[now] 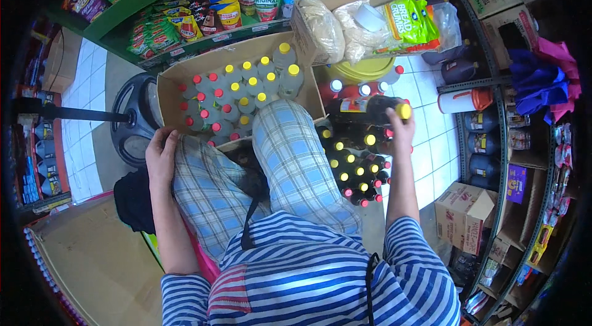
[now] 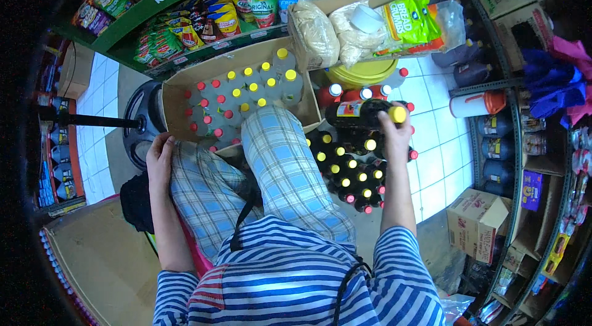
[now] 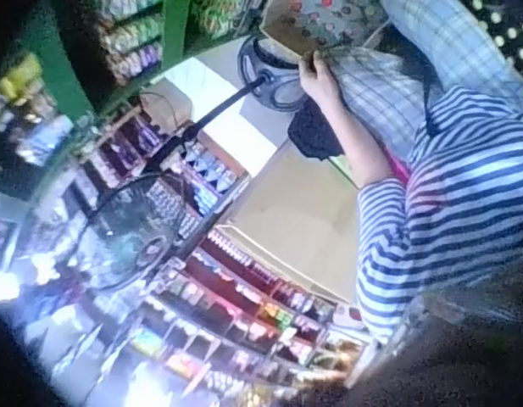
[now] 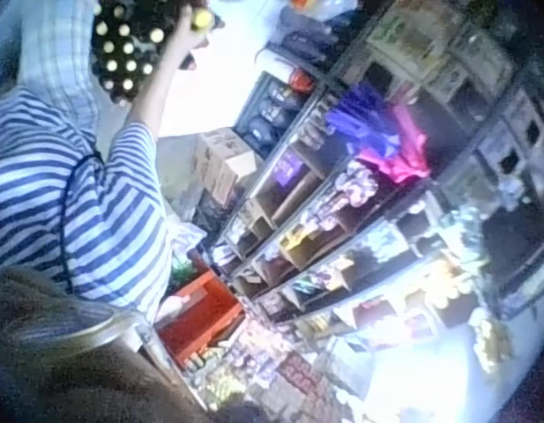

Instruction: Wiping and organizing plastic bottles into a cardboard box.

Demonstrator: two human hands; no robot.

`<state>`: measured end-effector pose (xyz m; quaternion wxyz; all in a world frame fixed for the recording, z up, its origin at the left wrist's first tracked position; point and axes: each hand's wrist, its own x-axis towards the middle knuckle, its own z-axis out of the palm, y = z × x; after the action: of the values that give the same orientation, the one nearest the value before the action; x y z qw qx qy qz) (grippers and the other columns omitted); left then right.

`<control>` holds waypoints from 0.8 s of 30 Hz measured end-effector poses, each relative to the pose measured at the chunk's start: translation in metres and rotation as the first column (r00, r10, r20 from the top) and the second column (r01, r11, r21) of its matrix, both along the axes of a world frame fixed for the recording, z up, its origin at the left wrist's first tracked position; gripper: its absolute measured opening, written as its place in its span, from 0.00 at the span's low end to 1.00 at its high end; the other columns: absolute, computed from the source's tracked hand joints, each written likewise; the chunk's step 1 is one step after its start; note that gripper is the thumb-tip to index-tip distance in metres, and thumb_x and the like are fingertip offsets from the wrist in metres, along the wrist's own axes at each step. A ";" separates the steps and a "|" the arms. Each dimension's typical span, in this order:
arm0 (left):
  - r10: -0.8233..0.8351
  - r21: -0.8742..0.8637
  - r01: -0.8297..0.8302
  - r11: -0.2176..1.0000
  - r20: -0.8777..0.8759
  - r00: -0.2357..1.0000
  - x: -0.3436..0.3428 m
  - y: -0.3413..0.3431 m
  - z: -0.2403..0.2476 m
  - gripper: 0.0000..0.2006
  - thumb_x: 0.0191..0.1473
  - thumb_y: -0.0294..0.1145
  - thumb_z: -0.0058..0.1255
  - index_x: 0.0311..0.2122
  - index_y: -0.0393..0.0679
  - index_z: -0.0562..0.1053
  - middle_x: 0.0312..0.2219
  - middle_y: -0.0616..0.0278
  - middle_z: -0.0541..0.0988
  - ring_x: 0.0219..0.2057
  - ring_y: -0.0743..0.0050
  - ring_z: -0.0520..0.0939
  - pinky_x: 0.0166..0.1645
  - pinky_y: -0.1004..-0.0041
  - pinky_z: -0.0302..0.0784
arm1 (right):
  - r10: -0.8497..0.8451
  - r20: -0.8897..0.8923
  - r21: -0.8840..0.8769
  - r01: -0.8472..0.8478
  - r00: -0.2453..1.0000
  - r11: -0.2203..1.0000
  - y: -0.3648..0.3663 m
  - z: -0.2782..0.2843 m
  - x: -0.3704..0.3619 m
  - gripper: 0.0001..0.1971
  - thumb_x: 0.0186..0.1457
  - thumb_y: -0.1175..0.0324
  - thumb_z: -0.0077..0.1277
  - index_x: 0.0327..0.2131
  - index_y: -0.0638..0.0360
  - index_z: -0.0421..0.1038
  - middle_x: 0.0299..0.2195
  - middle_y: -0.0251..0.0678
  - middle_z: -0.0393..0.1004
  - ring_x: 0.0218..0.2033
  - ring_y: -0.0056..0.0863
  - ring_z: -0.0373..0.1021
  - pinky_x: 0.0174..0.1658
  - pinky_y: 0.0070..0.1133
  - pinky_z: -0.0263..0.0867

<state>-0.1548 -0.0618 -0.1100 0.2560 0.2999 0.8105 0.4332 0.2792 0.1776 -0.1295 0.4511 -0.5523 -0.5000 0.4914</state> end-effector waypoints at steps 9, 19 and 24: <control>0.051 0.048 -0.051 0.998 0.001 0.999 -0.005 -0.020 -0.009 0.14 0.51 0.36 0.48 0.37 0.35 0.71 0.30 0.58 0.76 0.33 0.75 0.74 0.40 0.77 0.67 | 0.252 -0.061 0.495 -0.190 0.966 0.848 0.006 0.125 -0.020 0.25 0.42 0.68 0.48 0.46 0.66 0.60 0.45 0.46 0.66 0.47 0.33 0.65 0.53 0.25 0.58; 0.086 0.028 -0.084 0.996 -0.074 0.994 -0.004 -0.017 -0.004 0.13 0.48 0.37 0.49 0.35 0.39 0.73 0.27 0.57 0.77 0.31 0.73 0.76 0.38 0.76 0.68 | 0.252 -0.025 0.251 -0.238 0.967 0.938 0.000 0.070 -0.129 0.20 0.46 0.74 0.53 0.45 0.60 0.65 0.38 0.31 0.66 0.40 0.20 0.62 0.44 0.17 0.59; 0.096 0.082 -0.099 0.992 0.037 0.995 -0.011 -0.018 -0.015 0.12 0.48 0.36 0.50 0.35 0.38 0.72 0.27 0.58 0.76 0.31 0.75 0.75 0.38 0.76 0.68 | 0.239 0.031 0.145 -0.241 0.971 0.960 -0.007 -0.011 -0.176 0.15 0.44 0.75 0.53 0.37 0.61 0.63 0.32 0.29 0.67 0.34 0.18 0.63 0.41 0.16 0.59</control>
<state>-0.1659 -0.0796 -0.1255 0.2349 0.2631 0.8012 0.4834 0.1035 0.1708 -0.1405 0.4245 -0.4561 -0.6011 0.5005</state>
